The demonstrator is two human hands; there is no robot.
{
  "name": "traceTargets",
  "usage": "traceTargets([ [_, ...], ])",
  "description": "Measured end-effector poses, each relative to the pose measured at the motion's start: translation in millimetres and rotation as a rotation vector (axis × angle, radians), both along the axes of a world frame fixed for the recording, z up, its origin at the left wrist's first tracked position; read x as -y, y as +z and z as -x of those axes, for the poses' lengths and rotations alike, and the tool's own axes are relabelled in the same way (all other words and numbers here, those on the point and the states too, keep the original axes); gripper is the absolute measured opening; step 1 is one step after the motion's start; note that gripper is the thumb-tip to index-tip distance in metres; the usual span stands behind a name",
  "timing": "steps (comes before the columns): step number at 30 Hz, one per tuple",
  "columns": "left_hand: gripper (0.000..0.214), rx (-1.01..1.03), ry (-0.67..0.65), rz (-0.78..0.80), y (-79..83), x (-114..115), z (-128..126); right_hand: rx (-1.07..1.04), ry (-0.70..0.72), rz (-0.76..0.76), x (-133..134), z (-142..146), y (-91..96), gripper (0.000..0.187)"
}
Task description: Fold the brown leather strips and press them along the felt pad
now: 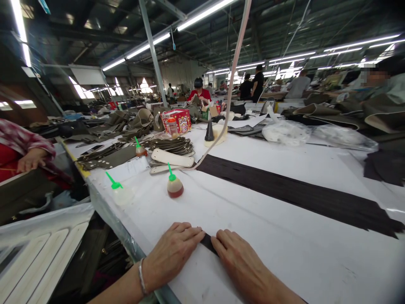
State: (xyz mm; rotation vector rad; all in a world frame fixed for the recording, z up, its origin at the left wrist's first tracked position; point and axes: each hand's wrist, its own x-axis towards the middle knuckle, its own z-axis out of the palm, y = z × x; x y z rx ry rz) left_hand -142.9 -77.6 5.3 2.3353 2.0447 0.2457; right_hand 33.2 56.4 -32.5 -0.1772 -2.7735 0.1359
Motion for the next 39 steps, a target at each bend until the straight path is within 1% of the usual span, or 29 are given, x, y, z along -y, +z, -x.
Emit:
traceTargets([
  [6,0.037,-0.027,0.019,0.008,-2.0,-1,-1,0.000,0.010,-0.069,-1,-9,2.4,0.034],
  [14,0.041,-0.082,0.038,0.011,-1.8,-3,-8,0.023,-0.006,-0.143,-4,-30,-1.1,0.036],
  [18,0.042,-0.089,0.049,0.005,-1.8,-4,-12,0.001,0.001,-0.162,-5,-41,3.5,0.034],
  [22,0.043,-0.102,0.043,-0.013,0.2,-5,-14,-0.012,0.011,-0.149,-8,-52,8.2,0.032],
  [28,0.043,-0.133,0.039,-0.040,1.3,-7,-18,0.011,-0.002,-0.105,-11,-73,9.6,0.034],
  [33,0.041,-0.139,0.046,-0.148,-4.6,-5,-19,0.055,-0.012,-0.078,-15,-94,12.5,0.041],
  [36,0.033,-0.122,0.064,-0.221,-2.4,-7,-28,0.059,-0.013,-0.077,-16,-102,12.6,0.044],
  [39,0.029,-0.020,0.056,-0.271,2.9,-15,-53,0.044,-0.010,-0.089,-15,-103,11.1,0.039],
])
